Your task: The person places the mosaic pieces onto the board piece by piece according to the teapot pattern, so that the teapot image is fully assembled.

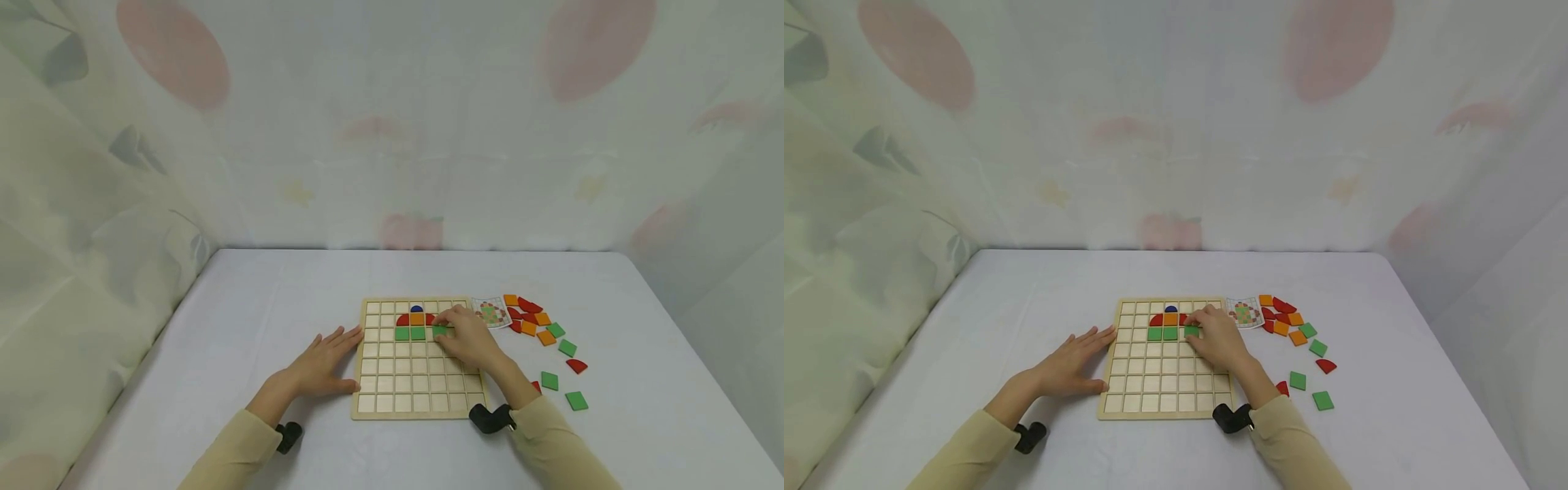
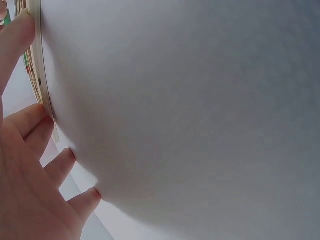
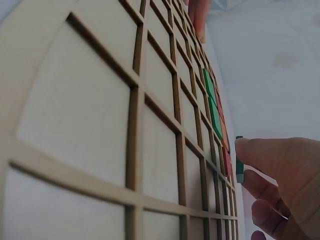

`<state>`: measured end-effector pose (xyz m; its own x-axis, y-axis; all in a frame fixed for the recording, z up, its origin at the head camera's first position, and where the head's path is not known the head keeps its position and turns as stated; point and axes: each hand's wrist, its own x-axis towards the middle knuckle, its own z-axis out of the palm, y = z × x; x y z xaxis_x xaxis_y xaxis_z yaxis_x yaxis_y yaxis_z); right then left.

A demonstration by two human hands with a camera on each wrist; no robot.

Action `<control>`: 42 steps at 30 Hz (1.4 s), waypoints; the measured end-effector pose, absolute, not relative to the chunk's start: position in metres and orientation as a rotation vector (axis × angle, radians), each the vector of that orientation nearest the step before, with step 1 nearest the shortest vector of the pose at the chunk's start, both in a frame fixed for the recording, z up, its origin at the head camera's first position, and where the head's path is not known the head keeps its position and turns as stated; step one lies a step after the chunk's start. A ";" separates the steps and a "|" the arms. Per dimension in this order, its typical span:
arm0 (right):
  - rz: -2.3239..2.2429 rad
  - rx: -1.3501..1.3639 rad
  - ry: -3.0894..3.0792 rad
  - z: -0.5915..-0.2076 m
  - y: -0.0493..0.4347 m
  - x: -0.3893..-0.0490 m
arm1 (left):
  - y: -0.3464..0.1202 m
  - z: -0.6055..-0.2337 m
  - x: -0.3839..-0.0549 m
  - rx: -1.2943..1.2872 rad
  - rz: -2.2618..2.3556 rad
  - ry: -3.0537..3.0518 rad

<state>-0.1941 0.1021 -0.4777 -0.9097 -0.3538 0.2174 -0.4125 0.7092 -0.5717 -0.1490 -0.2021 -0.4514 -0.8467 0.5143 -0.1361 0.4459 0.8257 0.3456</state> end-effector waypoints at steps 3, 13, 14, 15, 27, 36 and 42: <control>0.943 0.651 -2.816 -0.480 0.099 -0.195 | -0.202 -0.452 -0.149 0.738 0.444 2.786; 0.862 0.674 -2.846 -0.481 0.092 -0.196 | -0.202 -0.450 -0.149 0.718 0.445 2.775; 0.851 0.670 -2.854 -0.481 0.092 -0.196 | -0.202 -0.450 -0.149 0.714 0.440 2.776; 0.838 0.666 -2.858 -0.481 0.092 -0.196 | -0.202 -0.451 -0.150 0.714 0.438 2.775; 0.766 0.676 -2.846 -0.480 0.090 -0.196 | -0.201 -0.452 -0.150 0.691 0.417 2.778; 0.775 0.699 -2.836 -0.481 0.092 -0.197 | -0.200 -0.452 -0.150 0.678 0.417 2.779; 0.863 0.674 -2.831 -0.480 0.096 -0.195 | -0.201 -0.452 -0.149 0.680 0.422 2.773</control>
